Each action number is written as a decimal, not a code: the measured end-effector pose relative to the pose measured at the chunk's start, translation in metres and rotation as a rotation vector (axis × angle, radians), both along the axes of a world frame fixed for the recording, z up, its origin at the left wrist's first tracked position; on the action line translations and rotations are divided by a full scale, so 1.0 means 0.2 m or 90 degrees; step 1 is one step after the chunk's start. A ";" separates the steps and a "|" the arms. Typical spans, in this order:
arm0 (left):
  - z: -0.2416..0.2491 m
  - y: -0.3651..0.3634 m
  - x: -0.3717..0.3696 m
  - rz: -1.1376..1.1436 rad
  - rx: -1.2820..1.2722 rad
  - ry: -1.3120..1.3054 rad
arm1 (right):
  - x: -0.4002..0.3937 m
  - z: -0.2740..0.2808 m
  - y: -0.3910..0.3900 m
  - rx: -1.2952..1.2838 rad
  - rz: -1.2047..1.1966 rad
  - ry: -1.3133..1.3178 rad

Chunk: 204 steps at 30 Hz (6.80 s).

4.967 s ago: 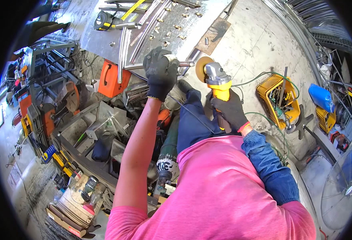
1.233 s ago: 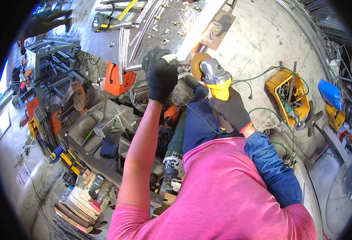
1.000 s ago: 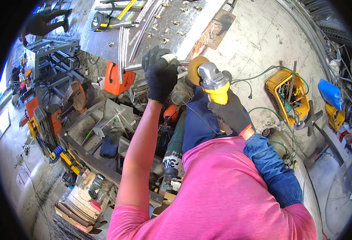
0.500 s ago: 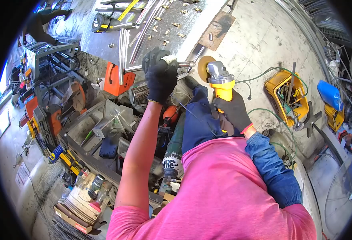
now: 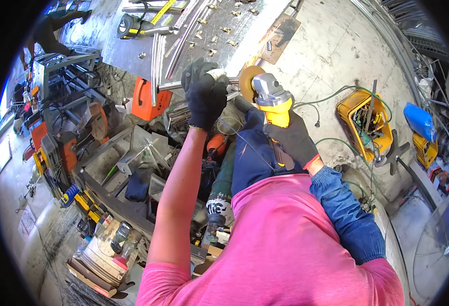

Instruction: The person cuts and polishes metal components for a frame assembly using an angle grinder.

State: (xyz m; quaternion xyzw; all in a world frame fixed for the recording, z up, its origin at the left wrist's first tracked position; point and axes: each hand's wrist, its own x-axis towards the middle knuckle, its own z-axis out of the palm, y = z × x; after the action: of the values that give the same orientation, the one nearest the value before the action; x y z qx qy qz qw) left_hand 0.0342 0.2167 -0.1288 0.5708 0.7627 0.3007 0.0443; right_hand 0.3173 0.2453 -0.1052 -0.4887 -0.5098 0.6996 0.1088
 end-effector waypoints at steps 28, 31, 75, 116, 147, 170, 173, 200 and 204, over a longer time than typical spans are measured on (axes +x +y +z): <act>0.01 0.00 0.00 -0.001 0.004 0.007 | 0.08 -0.10 -0.03 -0.082 -0.083 0.009; -0.01 0.00 -0.01 -0.007 0.010 0.011 | 0.07 -0.08 -0.01 -0.127 -0.105 0.045; 0.00 -0.10 0.03 -0.017 -0.048 0.034 | 0.19 -0.06 0.07 -0.104 -0.154 0.037; 0.00 -0.16 0.08 0.061 -0.009 0.109 | 0.00 0.19 0.09 0.097 0.025 -0.125; -0.02 -0.10 0.05 0.031 -0.009 0.061 | 0.06 0.17 0.13 -0.049 -0.039 -0.028; 0.03 0.03 0.01 0.042 0.015 0.058 | 0.12 -0.04 0.06 -0.207 -0.081 0.063; 0.04 0.01 -0.02 -0.014 -0.050 0.093 | 0.12 0.04 0.08 -0.268 -0.144 0.108; 0.00 -0.07 0.10 0.050 -0.022 0.071 | 0.07 0.08 0.12 -0.153 -0.045 0.029; -0.01 -0.04 0.08 0.063 -0.049 0.135 | 0.08 0.07 0.11 -0.253 -0.079 0.106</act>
State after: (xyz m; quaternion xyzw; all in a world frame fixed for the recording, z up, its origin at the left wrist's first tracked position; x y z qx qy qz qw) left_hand 0.0512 0.2091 -0.1300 0.5587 0.8015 0.2110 -0.0299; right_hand 0.3326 0.2663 -0.0921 -0.4718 -0.3202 0.8160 0.0948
